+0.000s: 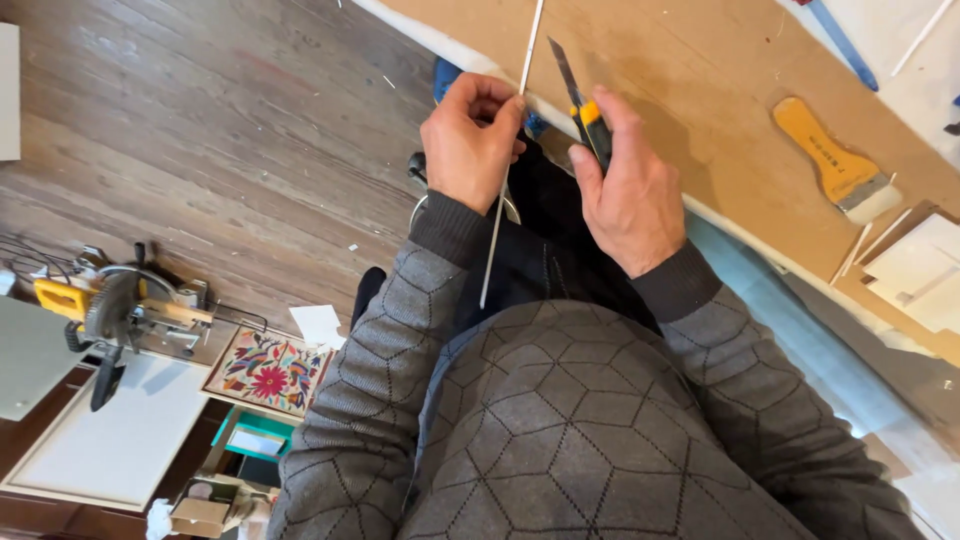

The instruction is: Measuring and cutting thin plastic spacer strips to fit into a picture frame.

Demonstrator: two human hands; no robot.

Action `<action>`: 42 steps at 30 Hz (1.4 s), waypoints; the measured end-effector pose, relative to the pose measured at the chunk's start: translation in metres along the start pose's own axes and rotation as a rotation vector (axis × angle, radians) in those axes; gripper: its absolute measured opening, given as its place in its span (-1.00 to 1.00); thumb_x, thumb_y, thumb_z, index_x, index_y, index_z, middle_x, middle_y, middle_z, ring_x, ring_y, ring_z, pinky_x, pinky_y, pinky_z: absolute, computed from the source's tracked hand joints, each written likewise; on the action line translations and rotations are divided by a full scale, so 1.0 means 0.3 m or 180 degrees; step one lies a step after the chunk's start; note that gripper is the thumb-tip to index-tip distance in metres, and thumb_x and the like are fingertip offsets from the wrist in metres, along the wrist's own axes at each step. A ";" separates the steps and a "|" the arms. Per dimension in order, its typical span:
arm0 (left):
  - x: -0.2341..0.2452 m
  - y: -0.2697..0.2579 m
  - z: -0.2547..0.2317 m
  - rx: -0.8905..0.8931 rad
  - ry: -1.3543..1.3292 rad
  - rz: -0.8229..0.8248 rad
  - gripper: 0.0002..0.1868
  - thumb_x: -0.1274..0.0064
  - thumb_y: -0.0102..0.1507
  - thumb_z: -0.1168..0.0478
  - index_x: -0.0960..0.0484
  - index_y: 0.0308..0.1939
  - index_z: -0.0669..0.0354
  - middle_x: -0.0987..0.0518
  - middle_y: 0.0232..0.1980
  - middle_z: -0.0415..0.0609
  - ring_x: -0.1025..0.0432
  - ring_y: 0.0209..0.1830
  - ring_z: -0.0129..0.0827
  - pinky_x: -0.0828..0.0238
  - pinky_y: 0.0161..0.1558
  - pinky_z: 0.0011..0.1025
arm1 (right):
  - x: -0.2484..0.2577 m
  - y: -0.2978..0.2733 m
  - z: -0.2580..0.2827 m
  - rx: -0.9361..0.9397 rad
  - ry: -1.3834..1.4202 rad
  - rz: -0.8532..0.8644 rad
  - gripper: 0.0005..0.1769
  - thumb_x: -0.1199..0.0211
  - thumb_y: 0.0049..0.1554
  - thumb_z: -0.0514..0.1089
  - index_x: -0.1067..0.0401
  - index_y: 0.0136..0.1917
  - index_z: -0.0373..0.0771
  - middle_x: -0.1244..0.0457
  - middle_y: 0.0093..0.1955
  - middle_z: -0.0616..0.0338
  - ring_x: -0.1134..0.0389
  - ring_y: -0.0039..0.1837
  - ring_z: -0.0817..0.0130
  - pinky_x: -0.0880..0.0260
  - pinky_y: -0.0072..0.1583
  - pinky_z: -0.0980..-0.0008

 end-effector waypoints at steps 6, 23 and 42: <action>0.014 0.010 -0.018 -0.0350 0.0421 0.0339 -0.88 -0.21 0.27 0.33 -0.62 -0.15 0.28 -0.69 -0.36 -0.11 -0.56 -0.50 -0.56 -0.56 -0.45 -0.52 | -0.057 -0.047 -0.034 -0.0539 0.0150 -0.0100 -0.58 -0.22 0.41 -0.14 -0.17 0.44 -0.24 -0.37 0.03 -0.23 -0.45 0.04 -0.23 -0.45 0.01 -0.05; 0.018 0.052 -0.075 -0.1003 0.0678 0.1169 -0.67 -0.12 0.35 0.42 -0.60 0.18 0.09 -0.64 -0.30 -0.13 -0.54 -0.46 -0.57 -0.58 -0.39 -0.54 | -0.102 0.036 0.100 -0.0441 -0.0492 -0.0200 -0.34 -0.21 0.34 -0.29 -0.09 0.64 -0.11 -0.28 -0.04 -0.03 -0.40 -0.10 0.04 -0.46 -0.05 0.09; 0.016 0.047 -0.070 -0.0827 0.0538 0.1180 -0.65 -0.09 0.37 0.42 -0.60 0.23 0.07 -0.62 -0.27 -0.15 -0.55 -0.47 -0.59 -0.59 -0.41 -0.56 | -0.138 0.026 0.108 -0.0473 -0.0462 -0.0327 -0.31 -0.24 0.33 -0.29 -0.09 0.63 -0.10 -0.31 0.00 -0.01 -0.43 -0.04 0.05 -0.49 -0.02 0.11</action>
Point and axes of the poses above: each hand's wrist, its own y-axis towards the middle knuckle, its own x-axis out of the back of the hand, z = x × y, the point moved 8 cm from there along y, towards the middle knuckle
